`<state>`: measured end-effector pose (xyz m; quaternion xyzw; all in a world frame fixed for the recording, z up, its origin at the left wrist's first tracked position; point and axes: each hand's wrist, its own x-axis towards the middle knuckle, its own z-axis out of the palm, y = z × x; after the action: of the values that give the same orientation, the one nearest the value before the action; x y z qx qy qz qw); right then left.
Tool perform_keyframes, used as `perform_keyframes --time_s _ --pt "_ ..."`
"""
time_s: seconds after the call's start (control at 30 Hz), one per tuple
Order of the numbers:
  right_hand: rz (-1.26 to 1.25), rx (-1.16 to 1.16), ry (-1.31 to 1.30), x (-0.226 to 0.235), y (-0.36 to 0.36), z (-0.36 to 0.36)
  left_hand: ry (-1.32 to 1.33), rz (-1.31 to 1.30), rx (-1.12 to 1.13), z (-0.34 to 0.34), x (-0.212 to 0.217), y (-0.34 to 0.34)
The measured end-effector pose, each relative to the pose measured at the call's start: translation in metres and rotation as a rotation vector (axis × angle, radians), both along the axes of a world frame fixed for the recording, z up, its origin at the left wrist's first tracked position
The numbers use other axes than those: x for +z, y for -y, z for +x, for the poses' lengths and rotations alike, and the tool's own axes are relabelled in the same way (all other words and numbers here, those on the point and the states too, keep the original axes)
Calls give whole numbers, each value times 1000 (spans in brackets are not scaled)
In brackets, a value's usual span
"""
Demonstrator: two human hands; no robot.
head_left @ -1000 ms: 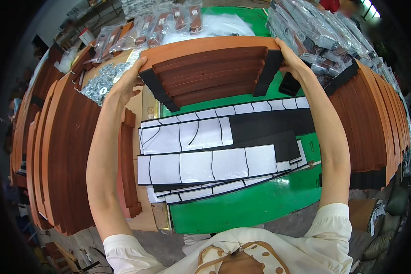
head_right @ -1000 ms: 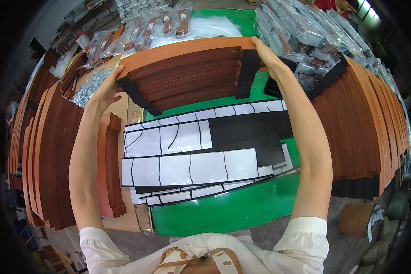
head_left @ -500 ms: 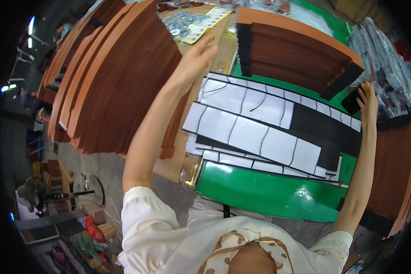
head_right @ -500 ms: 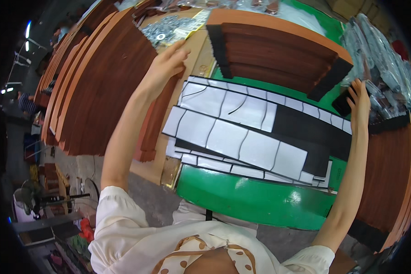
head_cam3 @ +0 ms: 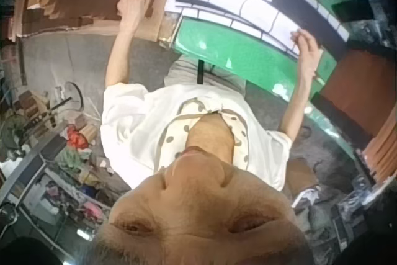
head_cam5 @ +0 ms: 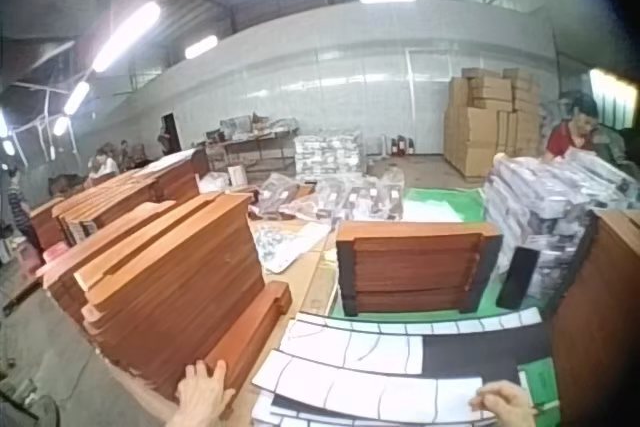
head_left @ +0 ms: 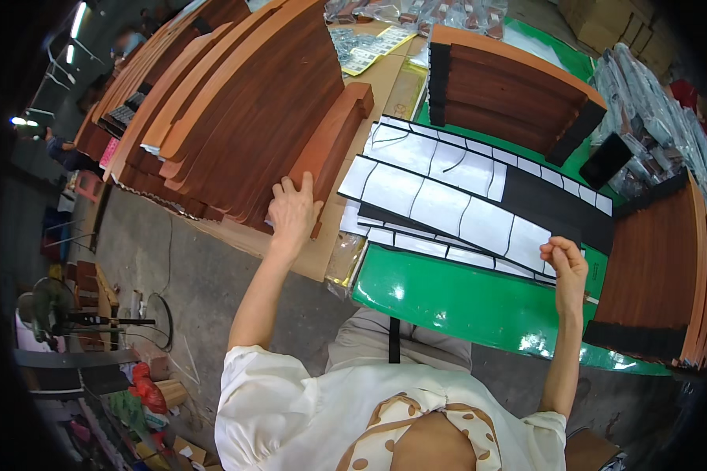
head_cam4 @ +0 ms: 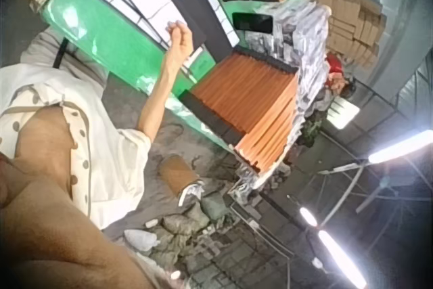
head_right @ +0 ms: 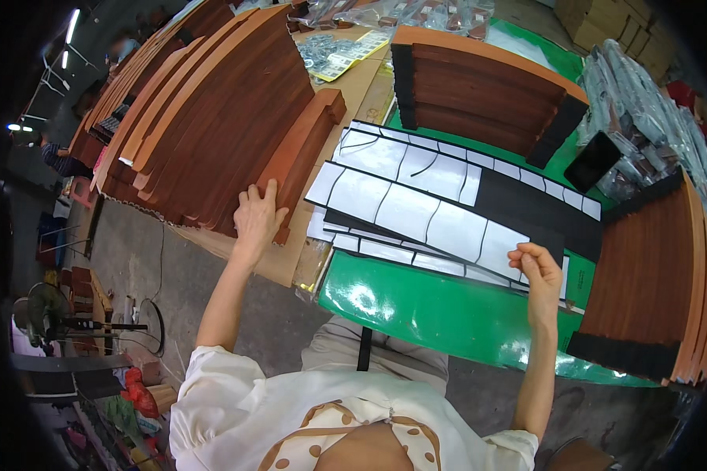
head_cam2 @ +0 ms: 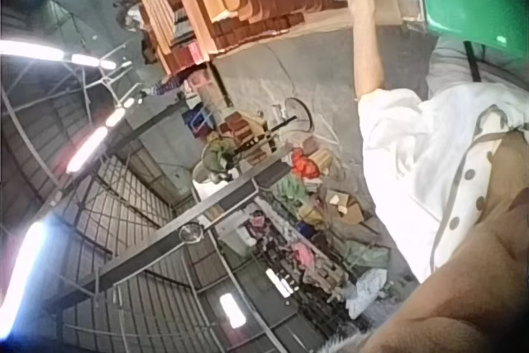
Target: Applying black foam adhesive strips to curved wooden furniture components.
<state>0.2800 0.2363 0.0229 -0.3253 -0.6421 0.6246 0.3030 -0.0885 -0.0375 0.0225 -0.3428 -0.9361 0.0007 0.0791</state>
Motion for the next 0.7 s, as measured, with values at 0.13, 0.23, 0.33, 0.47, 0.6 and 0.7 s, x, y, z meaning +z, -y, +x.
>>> perform_keyframes --time_s 0.13,0.23,0.33,0.47,0.6,0.7 --pt "11 53 4 -3 24 6 -41 80 -210 -2 -5 23" --pt "-3 77 6 -7 34 13 -102 60 -356 8 -2 53" --pt "-33 82 11 -9 41 13 5 174 -327 3 -4 69" --pt "-44 100 -3 -1 52 8 -17 242 -416 -6 5 75" --pt "-26 133 -18 -2 60 5 -104 388 -474 -12 12 73" --pt "-61 117 -23 -5 66 3 -415 219 -587 -15 12 70"
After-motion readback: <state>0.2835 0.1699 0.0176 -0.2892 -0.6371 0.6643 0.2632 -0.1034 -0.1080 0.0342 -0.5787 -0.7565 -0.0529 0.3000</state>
